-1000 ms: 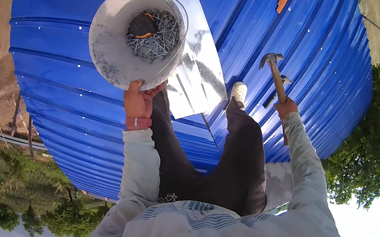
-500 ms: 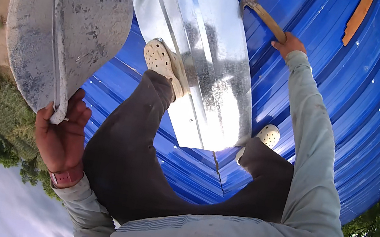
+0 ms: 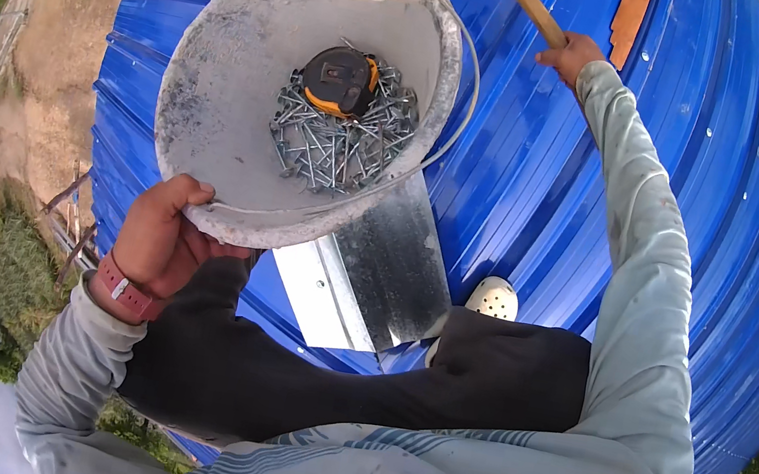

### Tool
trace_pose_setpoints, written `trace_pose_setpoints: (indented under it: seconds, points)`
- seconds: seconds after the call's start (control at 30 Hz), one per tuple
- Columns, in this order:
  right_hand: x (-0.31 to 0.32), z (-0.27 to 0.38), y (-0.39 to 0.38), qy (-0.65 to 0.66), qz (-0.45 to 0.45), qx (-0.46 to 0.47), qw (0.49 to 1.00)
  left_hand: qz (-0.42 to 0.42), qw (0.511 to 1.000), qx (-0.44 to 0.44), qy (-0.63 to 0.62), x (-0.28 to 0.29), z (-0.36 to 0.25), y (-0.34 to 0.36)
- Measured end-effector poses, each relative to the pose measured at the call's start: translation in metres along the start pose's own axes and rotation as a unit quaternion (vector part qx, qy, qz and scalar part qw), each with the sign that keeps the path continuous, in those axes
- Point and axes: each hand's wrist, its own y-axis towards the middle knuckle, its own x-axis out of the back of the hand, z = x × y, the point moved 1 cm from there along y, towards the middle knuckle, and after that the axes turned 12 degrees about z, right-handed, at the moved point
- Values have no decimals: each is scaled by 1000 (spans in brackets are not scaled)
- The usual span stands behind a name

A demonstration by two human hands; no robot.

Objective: The person hammers nails into a silver metal sheet to secure it onto a blue corrugated roof. They repeatedly pick nails from a bucket, position them, and strike them with a hammer while standing on the roof.

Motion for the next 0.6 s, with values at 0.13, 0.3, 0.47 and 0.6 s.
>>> trace_pose_setpoints:
  seconds: [0.13,0.3,0.47,0.6]
  points:
    - [9,-73,-72,30,-140,-57,988,101,987,82,90,-36,27,92]
    - [-27,-132,-158,30,-274,-146,950,131,989,33,63,-72,85,180]
    - [-88,-208,-208,103,-348,-187,913,197,978,-50,39,-150,134,235]
    - [-134,-222,-205,247,-352,-153,890,206,973,-64,79,-175,143,246]
